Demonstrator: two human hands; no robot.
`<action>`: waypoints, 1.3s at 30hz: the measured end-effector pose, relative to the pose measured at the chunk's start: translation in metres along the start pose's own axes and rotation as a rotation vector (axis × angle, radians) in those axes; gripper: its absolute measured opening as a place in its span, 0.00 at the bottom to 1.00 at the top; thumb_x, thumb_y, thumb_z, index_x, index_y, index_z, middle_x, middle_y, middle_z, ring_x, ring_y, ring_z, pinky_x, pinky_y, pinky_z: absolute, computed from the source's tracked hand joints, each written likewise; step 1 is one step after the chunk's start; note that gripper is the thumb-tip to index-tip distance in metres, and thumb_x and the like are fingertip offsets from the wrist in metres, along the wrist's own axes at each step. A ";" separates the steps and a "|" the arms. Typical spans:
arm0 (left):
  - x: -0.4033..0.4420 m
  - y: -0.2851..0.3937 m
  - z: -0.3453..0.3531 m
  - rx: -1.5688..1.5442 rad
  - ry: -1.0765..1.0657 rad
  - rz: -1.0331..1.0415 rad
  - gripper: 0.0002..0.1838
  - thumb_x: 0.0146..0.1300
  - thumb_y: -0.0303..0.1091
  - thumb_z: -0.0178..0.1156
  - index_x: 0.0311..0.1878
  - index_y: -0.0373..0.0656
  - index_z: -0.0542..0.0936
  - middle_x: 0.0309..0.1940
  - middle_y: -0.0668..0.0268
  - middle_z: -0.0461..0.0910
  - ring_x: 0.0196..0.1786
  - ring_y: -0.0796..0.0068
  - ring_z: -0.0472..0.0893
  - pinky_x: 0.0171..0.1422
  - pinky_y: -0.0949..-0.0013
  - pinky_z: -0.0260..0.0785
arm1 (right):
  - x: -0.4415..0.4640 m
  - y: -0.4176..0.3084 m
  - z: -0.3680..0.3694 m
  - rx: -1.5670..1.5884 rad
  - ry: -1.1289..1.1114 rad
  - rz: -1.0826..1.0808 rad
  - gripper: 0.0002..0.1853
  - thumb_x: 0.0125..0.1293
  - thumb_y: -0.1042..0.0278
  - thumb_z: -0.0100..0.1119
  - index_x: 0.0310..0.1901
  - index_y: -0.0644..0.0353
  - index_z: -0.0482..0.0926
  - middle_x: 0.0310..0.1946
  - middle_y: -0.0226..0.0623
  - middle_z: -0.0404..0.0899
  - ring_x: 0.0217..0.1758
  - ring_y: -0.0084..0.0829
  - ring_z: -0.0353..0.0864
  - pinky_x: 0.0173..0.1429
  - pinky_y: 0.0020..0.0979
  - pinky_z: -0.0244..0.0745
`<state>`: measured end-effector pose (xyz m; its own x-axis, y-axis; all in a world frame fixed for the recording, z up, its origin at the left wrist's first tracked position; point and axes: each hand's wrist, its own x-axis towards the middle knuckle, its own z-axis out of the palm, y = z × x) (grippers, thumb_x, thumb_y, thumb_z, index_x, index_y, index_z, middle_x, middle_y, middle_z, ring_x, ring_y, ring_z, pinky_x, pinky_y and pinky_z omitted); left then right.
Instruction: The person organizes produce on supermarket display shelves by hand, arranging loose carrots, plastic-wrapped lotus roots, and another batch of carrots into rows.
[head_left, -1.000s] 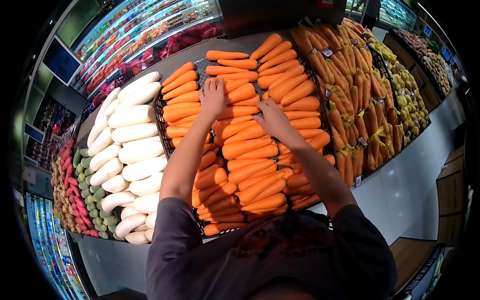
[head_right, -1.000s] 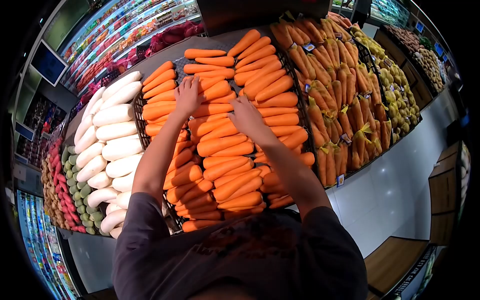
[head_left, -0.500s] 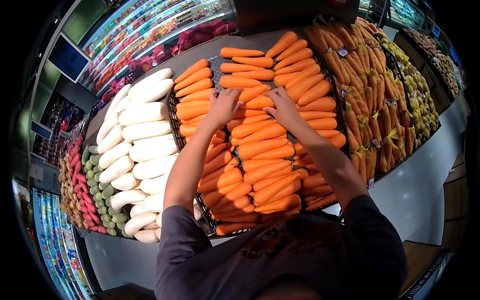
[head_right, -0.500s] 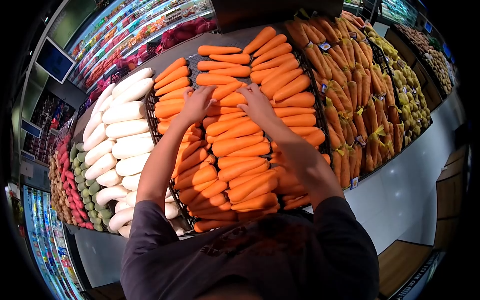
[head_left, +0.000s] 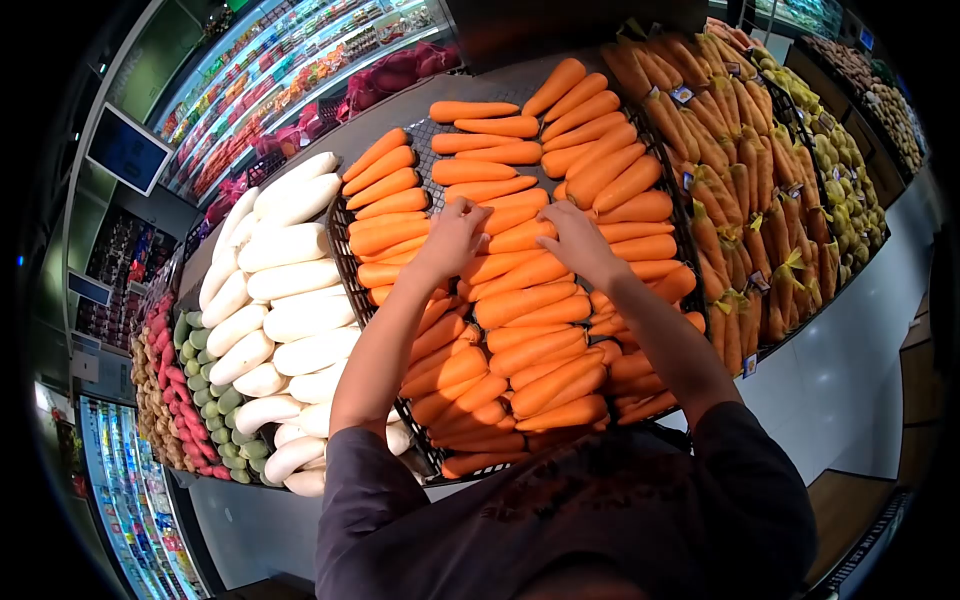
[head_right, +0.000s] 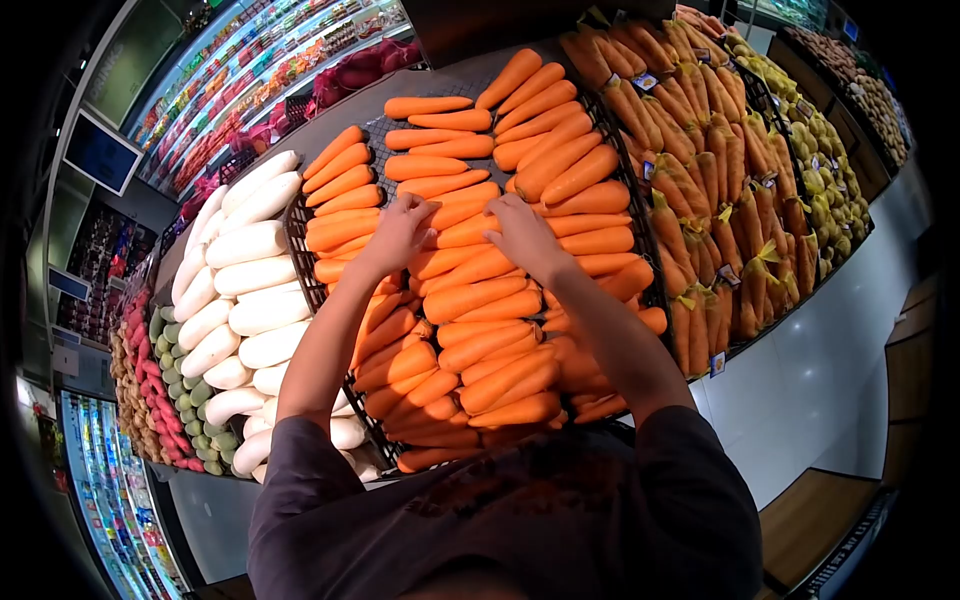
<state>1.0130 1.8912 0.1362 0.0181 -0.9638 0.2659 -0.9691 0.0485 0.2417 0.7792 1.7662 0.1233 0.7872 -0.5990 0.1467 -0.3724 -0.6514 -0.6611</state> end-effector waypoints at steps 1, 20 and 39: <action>0.000 -0.002 0.001 0.003 -0.001 0.000 0.22 0.67 0.33 0.66 0.65 0.47 0.79 0.53 0.55 0.75 0.56 0.52 0.75 0.64 0.56 0.64 | 0.001 0.002 0.001 0.003 0.001 -0.001 0.20 0.70 0.65 0.67 0.59 0.64 0.77 0.60 0.46 0.76 0.63 0.48 0.78 0.66 0.42 0.76; 0.032 0.029 -0.011 0.241 -0.184 -0.026 0.27 0.73 0.47 0.61 0.72 0.50 0.75 0.66 0.59 0.71 0.68 0.52 0.67 0.77 0.45 0.48 | -0.109 0.039 -0.050 0.440 0.689 -0.036 0.12 0.77 0.73 0.58 0.59 0.64 0.78 0.53 0.42 0.79 0.49 0.32 0.86 0.53 0.30 0.82; 0.132 0.124 0.114 0.396 0.238 0.341 0.33 0.70 0.49 0.66 0.75 0.53 0.72 0.77 0.55 0.66 0.73 0.51 0.70 0.70 0.49 0.65 | -0.295 0.103 -0.046 0.425 1.048 0.471 0.11 0.78 0.73 0.55 0.57 0.66 0.78 0.50 0.40 0.78 0.50 0.32 0.85 0.56 0.29 0.80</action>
<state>0.8670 1.7396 0.0948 -0.3011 -0.8233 0.4812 -0.9472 0.1999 -0.2506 0.4864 1.8542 0.0461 -0.2304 -0.9479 0.2203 -0.1696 -0.1838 -0.9682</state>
